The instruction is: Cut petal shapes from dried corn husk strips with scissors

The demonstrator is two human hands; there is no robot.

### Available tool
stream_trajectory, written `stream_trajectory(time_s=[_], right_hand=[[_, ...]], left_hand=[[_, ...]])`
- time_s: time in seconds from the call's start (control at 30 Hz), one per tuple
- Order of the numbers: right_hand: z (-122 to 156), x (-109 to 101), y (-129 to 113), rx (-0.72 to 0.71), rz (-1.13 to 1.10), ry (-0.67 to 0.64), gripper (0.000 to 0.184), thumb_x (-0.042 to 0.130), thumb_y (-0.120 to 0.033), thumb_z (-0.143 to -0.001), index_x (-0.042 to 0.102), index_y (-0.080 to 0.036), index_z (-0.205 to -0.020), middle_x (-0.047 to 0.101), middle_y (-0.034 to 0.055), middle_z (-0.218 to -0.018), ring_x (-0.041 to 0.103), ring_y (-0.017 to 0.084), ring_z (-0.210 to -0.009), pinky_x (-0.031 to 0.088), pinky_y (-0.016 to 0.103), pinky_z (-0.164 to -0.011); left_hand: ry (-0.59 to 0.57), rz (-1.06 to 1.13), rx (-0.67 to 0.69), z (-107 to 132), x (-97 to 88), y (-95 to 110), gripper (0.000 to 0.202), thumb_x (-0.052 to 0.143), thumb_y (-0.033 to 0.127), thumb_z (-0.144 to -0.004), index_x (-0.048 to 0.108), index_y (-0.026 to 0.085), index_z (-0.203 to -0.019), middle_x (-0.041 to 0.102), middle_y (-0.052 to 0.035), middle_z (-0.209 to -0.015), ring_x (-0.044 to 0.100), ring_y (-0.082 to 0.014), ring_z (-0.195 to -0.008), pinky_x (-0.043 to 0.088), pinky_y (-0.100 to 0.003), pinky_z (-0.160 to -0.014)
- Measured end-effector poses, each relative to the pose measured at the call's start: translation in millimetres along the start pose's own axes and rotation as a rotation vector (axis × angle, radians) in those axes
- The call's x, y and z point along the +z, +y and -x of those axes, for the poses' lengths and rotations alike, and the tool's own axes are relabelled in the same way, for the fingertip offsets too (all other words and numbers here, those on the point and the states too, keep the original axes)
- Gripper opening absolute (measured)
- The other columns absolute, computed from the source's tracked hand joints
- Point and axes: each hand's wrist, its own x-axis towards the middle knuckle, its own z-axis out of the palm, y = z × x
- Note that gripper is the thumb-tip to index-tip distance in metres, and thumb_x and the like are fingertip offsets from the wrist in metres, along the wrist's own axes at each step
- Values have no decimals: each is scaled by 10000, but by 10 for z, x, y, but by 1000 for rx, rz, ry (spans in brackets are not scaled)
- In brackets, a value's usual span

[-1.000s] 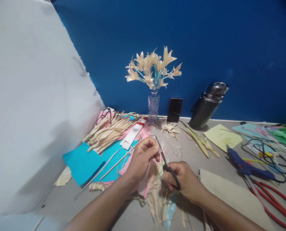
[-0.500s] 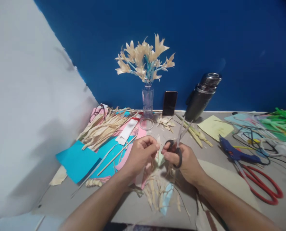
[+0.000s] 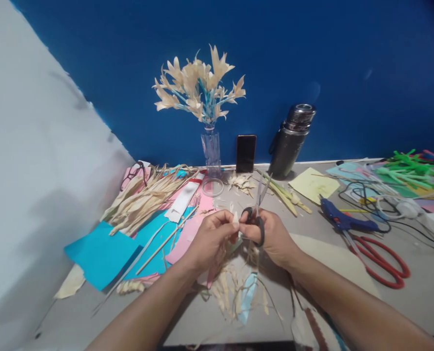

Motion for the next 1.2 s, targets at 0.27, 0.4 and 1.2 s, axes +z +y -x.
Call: stream_trajectory(time_s=[0.27,0.4,1.2], right_hand=[[-30,-112,-42,58,-35,-104,328,782,-261,-615,596,-150,-862,616,-23,-656,581,130,-577,424,223,-556],[-12,-96,-57,28,-27,-117,313,776,-266,-625,593,-160,-856,623,-19,-681,583,139,-591,442,239,-575],[-35,-189,-39,5,43,-166,284,808,-240,-602,625,-151,-799,573,-32,-646,472,98,-554,342,218,-526]], left_hand=[[-43,-126,-35,17,-13,72,146,696,184,-675,558,159,-634,629,-15,-580,583,-119,-552,413,-218,-557],[-79,-138,-42,25,-35,72,129,672,158,-672,546,163,-643,605,11,-566,544,-92,-495,388,-198,-508],[-222,-192,-80,-7,-115,32,52,638,125,-630,595,154,-624,617,-15,-570,526,-101,-501,352,-195,-469]])
